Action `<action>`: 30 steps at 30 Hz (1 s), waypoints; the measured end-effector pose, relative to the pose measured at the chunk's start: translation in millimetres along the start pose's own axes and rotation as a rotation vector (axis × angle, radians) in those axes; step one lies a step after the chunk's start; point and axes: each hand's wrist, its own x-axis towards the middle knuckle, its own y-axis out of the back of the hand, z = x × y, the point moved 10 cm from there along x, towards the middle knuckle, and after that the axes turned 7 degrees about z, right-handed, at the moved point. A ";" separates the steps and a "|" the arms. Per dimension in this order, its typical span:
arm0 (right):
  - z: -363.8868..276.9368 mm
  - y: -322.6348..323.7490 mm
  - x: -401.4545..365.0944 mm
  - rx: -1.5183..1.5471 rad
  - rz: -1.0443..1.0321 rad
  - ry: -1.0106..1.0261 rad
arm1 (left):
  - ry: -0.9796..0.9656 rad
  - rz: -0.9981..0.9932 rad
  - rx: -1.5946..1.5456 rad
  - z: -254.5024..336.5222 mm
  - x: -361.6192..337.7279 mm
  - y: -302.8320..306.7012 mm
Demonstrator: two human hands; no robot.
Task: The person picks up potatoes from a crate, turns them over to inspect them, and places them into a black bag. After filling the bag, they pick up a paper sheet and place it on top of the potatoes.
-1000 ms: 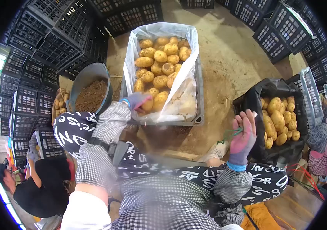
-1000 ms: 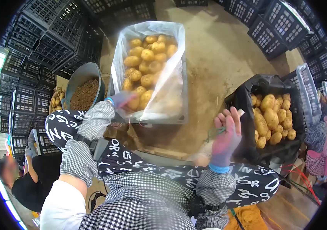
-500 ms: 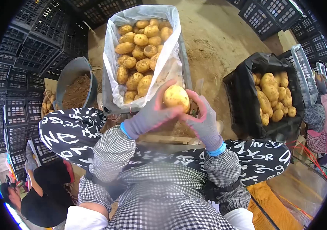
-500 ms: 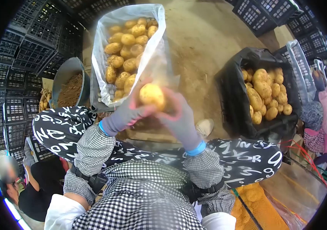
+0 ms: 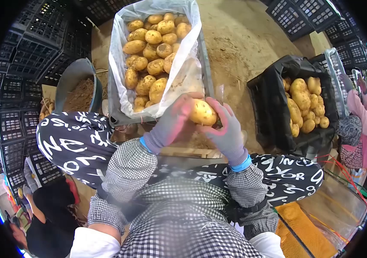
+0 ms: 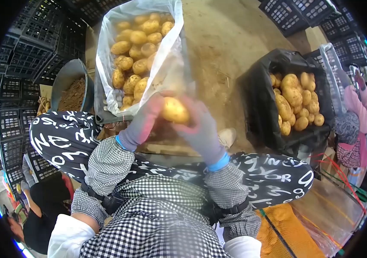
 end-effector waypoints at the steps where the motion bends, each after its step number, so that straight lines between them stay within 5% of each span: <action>1: -4.1 1.8 1.3 -0.041 0.016 0.063 | -0.041 -0.023 0.022 3.5 0.6 -3.0; 3: -10.0 5.3 1.5 -0.122 0.048 0.181 | -0.226 -0.036 0.183 12.1 -5.6 -16.3; 9: -14.0 5.7 0.6 -0.122 0.092 0.234 | -0.221 -0.084 0.259 10.9 -7.8 -19.2; 12: 8.5 2.0 -1.7 -0.008 0.123 0.066 | -0.201 0.056 0.309 6.4 4.7 1.9; 15: 46.5 21.0 -0.5 0.503 0.254 -0.349 | -0.549 0.264 0.376 70.3 14.5 42.7; 17: 54.0 48.0 0.5 0.578 0.336 -0.424 | -0.656 0.483 0.216 122.4 16.7 87.4; 19: 67.3 66.8 -0.5 0.725 0.465 -0.495 | -0.630 0.675 0.326 141.1 24.9 147.7; 21: 68.4 84.3 -3.3 0.829 0.606 -0.526 | -0.319 0.698 0.867 122.0 43.7 181.7; 23: 69.3 94.8 1.1 1.232 0.584 -0.457 | -0.364 0.417 1.478 80.8 77.2 205.4; 26: 37.1 168.2 -15.3 1.187 0.744 -0.301 | -1.105 -0.109 2.253 -4.8 113.5 220.2; 29: -19.9 291.2 -56.4 1.058 1.138 0.030 | -0.960 -0.181 2.374 -40.7 156.3 299.1; 30: -51.4 335.6 -77.7 0.928 1.170 0.215 | -0.534 0.237 1.685 -15.4 169.0 308.7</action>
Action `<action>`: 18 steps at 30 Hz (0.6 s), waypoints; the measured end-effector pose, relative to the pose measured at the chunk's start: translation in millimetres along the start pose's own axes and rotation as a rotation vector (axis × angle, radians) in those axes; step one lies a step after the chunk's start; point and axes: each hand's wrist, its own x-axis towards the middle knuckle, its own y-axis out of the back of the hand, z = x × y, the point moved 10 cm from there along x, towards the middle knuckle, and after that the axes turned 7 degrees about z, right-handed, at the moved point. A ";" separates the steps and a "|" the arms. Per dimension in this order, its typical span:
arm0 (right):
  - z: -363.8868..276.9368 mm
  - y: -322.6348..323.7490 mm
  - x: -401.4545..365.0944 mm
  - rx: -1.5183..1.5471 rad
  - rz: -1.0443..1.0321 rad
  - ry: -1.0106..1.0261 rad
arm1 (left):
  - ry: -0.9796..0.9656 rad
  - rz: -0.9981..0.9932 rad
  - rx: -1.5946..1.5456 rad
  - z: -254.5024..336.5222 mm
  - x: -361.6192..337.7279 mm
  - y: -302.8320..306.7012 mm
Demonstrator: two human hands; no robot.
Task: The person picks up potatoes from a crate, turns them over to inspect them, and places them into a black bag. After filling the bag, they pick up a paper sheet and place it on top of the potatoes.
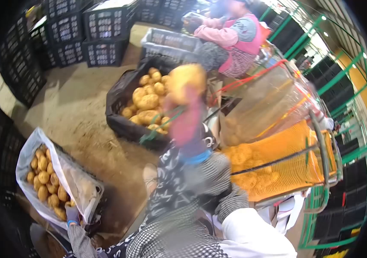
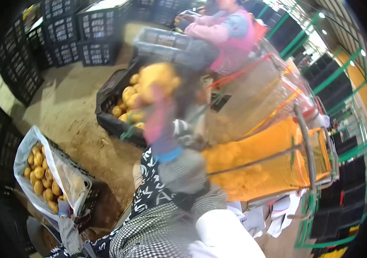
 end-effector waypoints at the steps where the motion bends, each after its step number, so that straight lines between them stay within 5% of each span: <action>1: -48.2 7.7 24.9 0.070 0.108 0.068 | 0.639 0.009 -0.599 -31.3 -25.2 -8.9; 3: -134.8 5.4 71.3 0.220 -0.216 0.098 | 0.498 0.102 -0.737 -9.5 -21.7 -2.1; 4: -179.7 17.5 96.4 0.162 -0.248 0.193 | 0.206 0.149 -0.219 -51.2 -2.6 -18.4; 5: -220.6 32.2 120.7 -0.009 -0.266 0.332 | 0.264 -0.055 -0.729 -45.0 -4.0 -45.2; 6: -255.6 46.3 143.3 -0.326 -0.305 0.524 | 0.518 -0.237 -1.461 -39.1 -12.7 -71.9; 7: -272.3 47.4 154.4 -0.657 -0.332 0.736 | 0.823 -0.386 -1.829 -16.9 -27.4 -83.1; 8: -272.9 59.1 163.4 -0.748 -0.356 0.790 | 0.630 -0.220 -1.483 -21.1 -20.5 -56.3; 9: -241.1 42.6 137.9 -0.746 -0.349 0.776 | 0.335 -0.039 -0.836 20.2 -7.5 -6.1; 10: -209.1 24.1 110.7 -0.743 -0.342 0.763 | 0.258 0.069 -0.598 53.8 -5.6 33.1; 13: -48.8 -12.7 50.4 -0.407 -0.260 0.205 | 0.541 0.151 -0.855 113.0 -29.0 106.1; 15: 29.6 -44.4 -5.6 -0.521 -0.388 0.108 | 0.781 0.037 -1.122 167.8 -38.5 148.3; 18: 131.6 -93.4 -115.7 -0.721 -0.757 -0.156 | 0.585 -0.046 -1.421 244.0 -36.4 198.0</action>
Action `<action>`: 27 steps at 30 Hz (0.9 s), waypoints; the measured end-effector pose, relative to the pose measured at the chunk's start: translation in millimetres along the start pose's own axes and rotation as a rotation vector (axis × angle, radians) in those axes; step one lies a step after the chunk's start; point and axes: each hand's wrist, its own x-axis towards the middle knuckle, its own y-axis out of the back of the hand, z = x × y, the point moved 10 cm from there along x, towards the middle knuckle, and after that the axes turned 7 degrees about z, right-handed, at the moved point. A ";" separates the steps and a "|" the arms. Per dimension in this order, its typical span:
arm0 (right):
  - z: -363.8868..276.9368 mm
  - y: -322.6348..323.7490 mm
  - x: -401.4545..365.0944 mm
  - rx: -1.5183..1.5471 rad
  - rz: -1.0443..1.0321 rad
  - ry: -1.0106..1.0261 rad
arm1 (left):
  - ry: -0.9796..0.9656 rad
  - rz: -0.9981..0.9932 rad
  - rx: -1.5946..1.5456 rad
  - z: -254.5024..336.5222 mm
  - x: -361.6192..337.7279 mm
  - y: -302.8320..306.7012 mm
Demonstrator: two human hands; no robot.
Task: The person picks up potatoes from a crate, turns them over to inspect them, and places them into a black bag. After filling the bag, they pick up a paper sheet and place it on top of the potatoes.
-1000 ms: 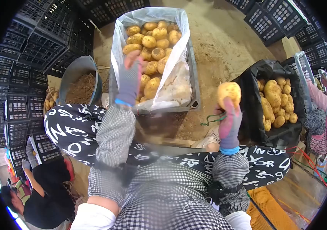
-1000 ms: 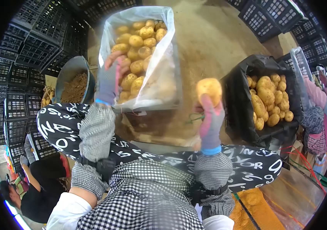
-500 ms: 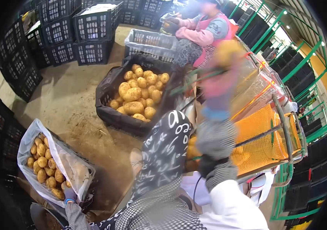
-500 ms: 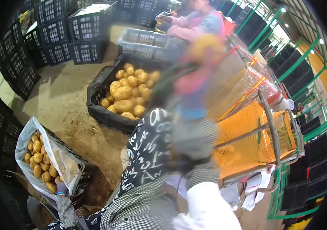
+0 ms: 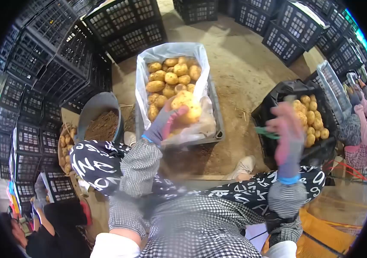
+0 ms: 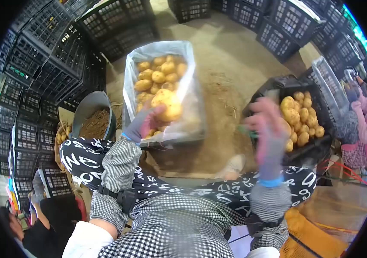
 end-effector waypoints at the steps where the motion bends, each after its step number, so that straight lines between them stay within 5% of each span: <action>1: 38.2 -34.0 -13.1 0.096 -0.101 -0.116 | -0.019 -0.083 -0.064 7.7 -10.8 -17.8; 3: 67.0 -93.4 -43.5 -0.096 -0.329 -0.034 | -0.059 -0.259 -0.198 18.5 -39.7 -52.5; 6: 72.2 -137.7 -71.4 -0.027 -0.475 -0.227 | 0.011 -0.278 -0.239 -9.1 -57.0 -65.3; 8: 68.9 -141.1 -70.4 -0.147 -0.421 0.055 | 0.058 -0.272 -0.318 -29.2 -55.5 -71.0; 11: 93.2 -141.2 -72.9 0.135 -0.492 -0.204 | -0.081 -0.217 -0.041 -33.4 -50.0 -64.5; 14: 97.8 -131.8 -68.9 -0.079 -0.456 -0.045 | -0.242 -0.168 0.073 -39.0 -37.7 -63.5; 17: 88.4 -130.8 -67.9 -0.367 -0.438 0.091 | -0.190 -0.158 0.027 -36.0 -36.2 -67.0; 23: 100.3 -127.4 -66.4 -0.326 -0.436 0.029 | 0.024 -0.083 -0.088 -56.0 -22.0 -49.8; 27: 106.9 -128.6 -66.4 -0.234 -0.472 -0.070 | -0.113 -0.064 0.079 -50.1 -20.4 -48.1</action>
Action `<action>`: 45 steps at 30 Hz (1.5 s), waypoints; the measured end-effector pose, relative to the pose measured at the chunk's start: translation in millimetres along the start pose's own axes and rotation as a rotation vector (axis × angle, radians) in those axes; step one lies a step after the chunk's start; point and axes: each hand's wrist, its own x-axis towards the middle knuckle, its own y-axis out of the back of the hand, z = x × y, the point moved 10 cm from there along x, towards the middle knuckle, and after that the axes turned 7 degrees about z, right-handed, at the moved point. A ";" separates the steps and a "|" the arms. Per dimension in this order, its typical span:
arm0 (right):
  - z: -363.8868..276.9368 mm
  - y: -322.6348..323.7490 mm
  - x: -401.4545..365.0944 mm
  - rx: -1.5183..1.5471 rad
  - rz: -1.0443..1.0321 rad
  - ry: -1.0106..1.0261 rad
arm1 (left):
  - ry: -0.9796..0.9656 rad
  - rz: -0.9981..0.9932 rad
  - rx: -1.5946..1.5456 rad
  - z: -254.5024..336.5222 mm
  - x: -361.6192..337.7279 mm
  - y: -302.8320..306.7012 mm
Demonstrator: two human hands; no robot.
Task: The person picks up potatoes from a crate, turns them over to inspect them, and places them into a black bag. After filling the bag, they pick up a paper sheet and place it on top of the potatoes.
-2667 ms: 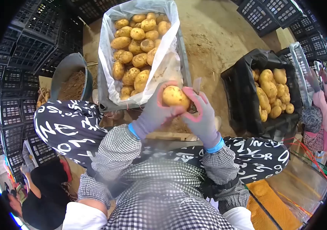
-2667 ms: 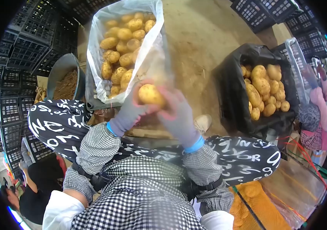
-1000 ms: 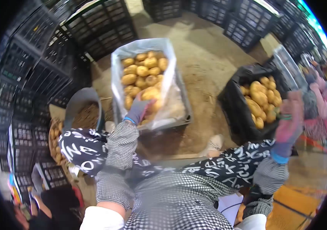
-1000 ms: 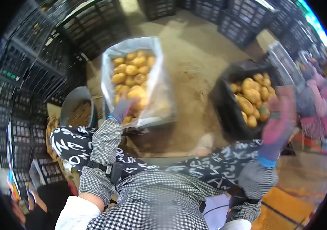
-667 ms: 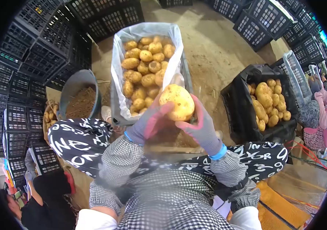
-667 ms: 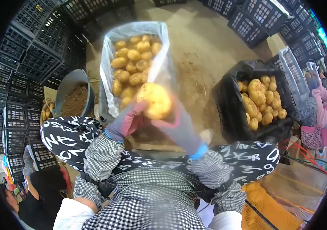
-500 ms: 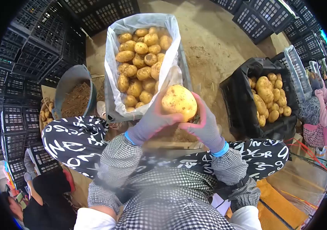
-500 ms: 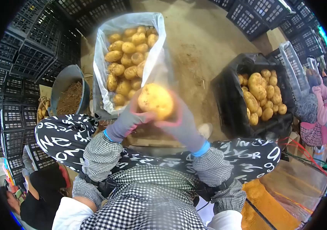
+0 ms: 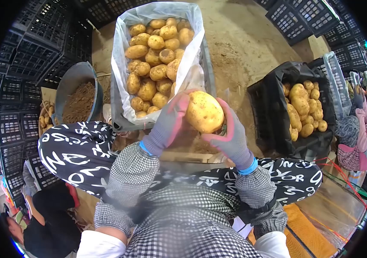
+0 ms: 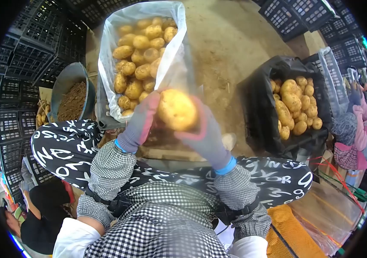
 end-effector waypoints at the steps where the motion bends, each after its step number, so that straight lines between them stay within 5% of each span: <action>1: 2.6 -0.3 0.5 0.033 -0.011 -0.010 | -0.019 0.011 0.032 1.0 0.0 -0.2; 8: 12.1 -14.4 -1.7 0.351 -0.064 -0.167 | 0.215 -0.027 -0.334 -5.2 -14.7 -16.8; 23: 8.2 -9.5 -0.9 0.136 -0.037 0.016 | 0.367 -0.129 -0.544 -36.0 -20.4 -21.7; 32: 14.9 5.0 -0.3 0.640 -0.012 -0.272 | -0.016 -0.077 -0.098 15.5 -23.1 -28.8; 38: -5.3 17.8 2.9 0.397 0.062 -0.016 | -0.217 -0.073 -0.023 16.5 -19.2 -20.0; 41: 22.0 33.5 0.7 0.108 0.281 0.094 | -0.225 -0.068 -0.130 17.8 -18.1 -21.5; 45: 18.9 42.1 -3.2 0.101 0.324 -0.022 | -0.210 -0.019 -0.148 17.5 -16.6 -15.6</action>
